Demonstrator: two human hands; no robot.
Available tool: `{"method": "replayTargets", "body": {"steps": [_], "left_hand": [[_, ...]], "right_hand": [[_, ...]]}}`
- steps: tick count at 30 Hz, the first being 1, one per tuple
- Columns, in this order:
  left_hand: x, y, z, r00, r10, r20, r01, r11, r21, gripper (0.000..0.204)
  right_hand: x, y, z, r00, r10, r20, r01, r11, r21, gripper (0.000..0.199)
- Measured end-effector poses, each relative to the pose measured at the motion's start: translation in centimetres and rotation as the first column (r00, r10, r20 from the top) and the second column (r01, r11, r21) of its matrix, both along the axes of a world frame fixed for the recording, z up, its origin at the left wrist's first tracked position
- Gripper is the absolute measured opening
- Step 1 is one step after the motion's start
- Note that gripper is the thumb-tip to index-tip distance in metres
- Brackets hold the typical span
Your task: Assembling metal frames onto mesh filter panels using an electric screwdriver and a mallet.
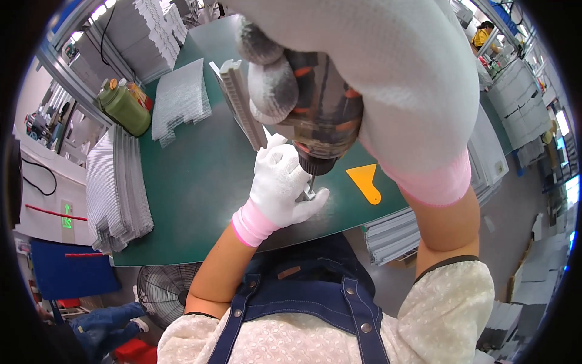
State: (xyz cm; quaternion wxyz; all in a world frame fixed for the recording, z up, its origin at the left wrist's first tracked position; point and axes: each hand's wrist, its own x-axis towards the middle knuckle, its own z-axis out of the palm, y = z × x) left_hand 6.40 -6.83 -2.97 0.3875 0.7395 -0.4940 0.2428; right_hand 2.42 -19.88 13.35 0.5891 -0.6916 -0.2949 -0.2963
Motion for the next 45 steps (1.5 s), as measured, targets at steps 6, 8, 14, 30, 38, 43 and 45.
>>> {"method": "replayTargets", "body": {"steps": [6,8,14,30,38,43,45], "left_hand": [[0.1,-0.2,-0.2,1.000,-0.027,0.004,0.027,0.999,0.023,0.025],[0.2,-0.2,-0.3,1.000,-0.012,0.017,0.012,0.999,0.034,0.025],[0.2,-0.3,-0.7,0.999,-0.049,0.006,0.048,0.998,0.035,0.025],[0.4,0.7,-0.4,0.997,-0.031,0.073,0.035,0.998,-0.053,0.028],[-6.7,1.7,-4.3,0.894,-0.381,-0.237,0.448,0.778,0.440,0.016],[0.2,1.5,-7.4,0.967,-0.018,-0.255,0.104,0.939,0.329,0.032],[6.7,5.9,-10.8,0.902,0.356,-0.243,-0.297,0.922,0.247,0.051]], "right_hand": [[0.1,-1.0,-0.4,0.987,-0.094,0.132,0.122,0.966,-0.226,0.031],[0.3,-1.4,-0.6,0.977,-0.113,0.181,0.163,0.943,-0.291,0.031],[1.7,-3.5,-1.2,0.685,-0.180,0.706,0.585,0.714,-0.386,0.029],[-1.7,-1.8,-1.0,0.941,0.257,-0.222,-0.182,0.934,0.308,0.038],[6.7,-10.0,-12.3,0.934,-0.254,-0.250,0.339,0.851,0.401,0.018],[8.1,-12.5,-19.8,0.880,-0.365,-0.305,0.462,0.806,0.369,0.023],[8.4,-11.4,-19.6,0.900,-0.323,-0.291,0.424,0.805,0.416,0.024]]}}
